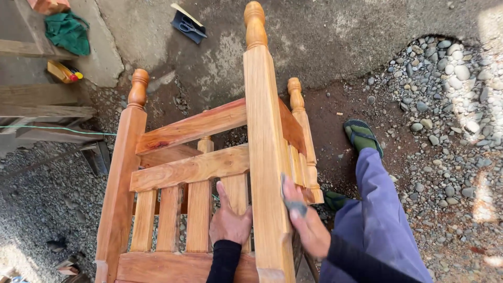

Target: The person sands the wooden frame of a chair using a sanding block. They smooth the surface of the armrests and the back slats, moving the block back and forth along the wood grain.

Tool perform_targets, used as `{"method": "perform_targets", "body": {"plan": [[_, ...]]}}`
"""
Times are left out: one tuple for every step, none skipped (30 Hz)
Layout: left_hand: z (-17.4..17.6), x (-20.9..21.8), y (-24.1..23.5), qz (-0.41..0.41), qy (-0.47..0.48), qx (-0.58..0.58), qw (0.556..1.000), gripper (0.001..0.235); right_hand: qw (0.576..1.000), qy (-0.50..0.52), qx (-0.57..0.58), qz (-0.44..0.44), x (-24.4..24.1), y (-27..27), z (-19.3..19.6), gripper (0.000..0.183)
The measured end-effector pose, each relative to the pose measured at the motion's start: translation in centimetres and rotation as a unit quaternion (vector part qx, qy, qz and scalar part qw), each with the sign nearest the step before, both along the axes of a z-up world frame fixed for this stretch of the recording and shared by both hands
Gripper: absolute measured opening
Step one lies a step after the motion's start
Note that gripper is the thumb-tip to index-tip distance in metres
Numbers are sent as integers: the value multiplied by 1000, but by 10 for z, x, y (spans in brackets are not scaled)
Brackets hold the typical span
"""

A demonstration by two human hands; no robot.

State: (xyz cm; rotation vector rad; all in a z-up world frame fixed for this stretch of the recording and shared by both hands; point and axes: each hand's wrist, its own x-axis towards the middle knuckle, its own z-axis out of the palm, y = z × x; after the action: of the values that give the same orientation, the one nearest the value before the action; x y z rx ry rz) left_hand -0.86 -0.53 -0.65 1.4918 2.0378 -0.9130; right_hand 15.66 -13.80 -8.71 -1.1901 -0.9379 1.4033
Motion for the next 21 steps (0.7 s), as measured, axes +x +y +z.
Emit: {"method": "perform_targets", "body": {"plan": [[-1, 1, 2, 0, 0, -1, 1000, 123, 1000, 0, -1, 0, 5, 28, -15, 60], [0, 2, 2, 3, 2, 1, 1000, 122, 1000, 2, 1, -23, 10, 54, -28, 59], [3, 3, 1, 5, 4, 3, 1000, 122, 999, 5, 3, -46, 14, 79, -41, 58], [3, 5, 5, 4, 0, 8, 1000, 122, 999, 1, 9, -46, 15, 100, -71, 58], [3, 8, 8, 6, 2, 8, 1000, 122, 998, 35, -43, -43, 17, 121, -101, 58], [7, 9, 5, 10, 7, -1, 1000, 122, 992, 70, -102, -35, 17, 134, -128, 59], [9, 7, -1, 13, 6, -3, 1000, 122, 992, 69, -104, -32, 16, 132, -124, 59], [7, 6, 0, 14, 7, -1, 1000, 123, 981, 73, -179, -29, 17, 141, -123, 57], [5, 5, 2, 15, 8, 0, 1000, 123, 964, 78, -252, -29, 18, 150, -121, 57], [5, 4, 2, 15, 4, 5, 1000, 123, 966, 75, -247, -31, 20, 125, -85, 57], [3, 2, 4, 14, -1, 6, 1000, 122, 994, 9, -102, -37, 20, 101, -51, 54], [4, -1, -1, 17, -3, -3, 1000, 122, 997, -54, 37, -37, 18, 69, -15, 54], [6, 3, 2, 20, -3, -8, 1000, 122, 997, -54, 33, -34, 20, 59, -1, 54], [9, 6, 3, 23, -2, -9, 1000, 123, 997, -61, 39, -14, 20, 48, 14, 55], [11, 9, 5, 26, -2, -11, 1000, 124, 997, -67, 45, 5, 21, 38, 28, 55], [11, 9, 5, 29, -1, -15, 999, 124, 997, -67, 41, 9, 25, 49, 22, 55], [12, 10, 4, 32, 3, -16, 999, 125, 993, -109, 41, 20, 30, 61, 15, 55], [12, 10, 6, 33, 8, -17, 999, 125, 987, -151, 43, 30, 34, 73, 9, 54], [11, 10, 4, 36, 7, -19, 999, 125, 987, -151, 41, 32, 40, 95, -7, 54], [10, 9, 4, 40, 4, -19, 999, 125, 980, -192, 50, 31, 45, 118, -24, 52], [10, 9, 5, 45, 0, -18, 999, 124, 970, -234, 59, 29, 50, 140, -41, 50]]}}
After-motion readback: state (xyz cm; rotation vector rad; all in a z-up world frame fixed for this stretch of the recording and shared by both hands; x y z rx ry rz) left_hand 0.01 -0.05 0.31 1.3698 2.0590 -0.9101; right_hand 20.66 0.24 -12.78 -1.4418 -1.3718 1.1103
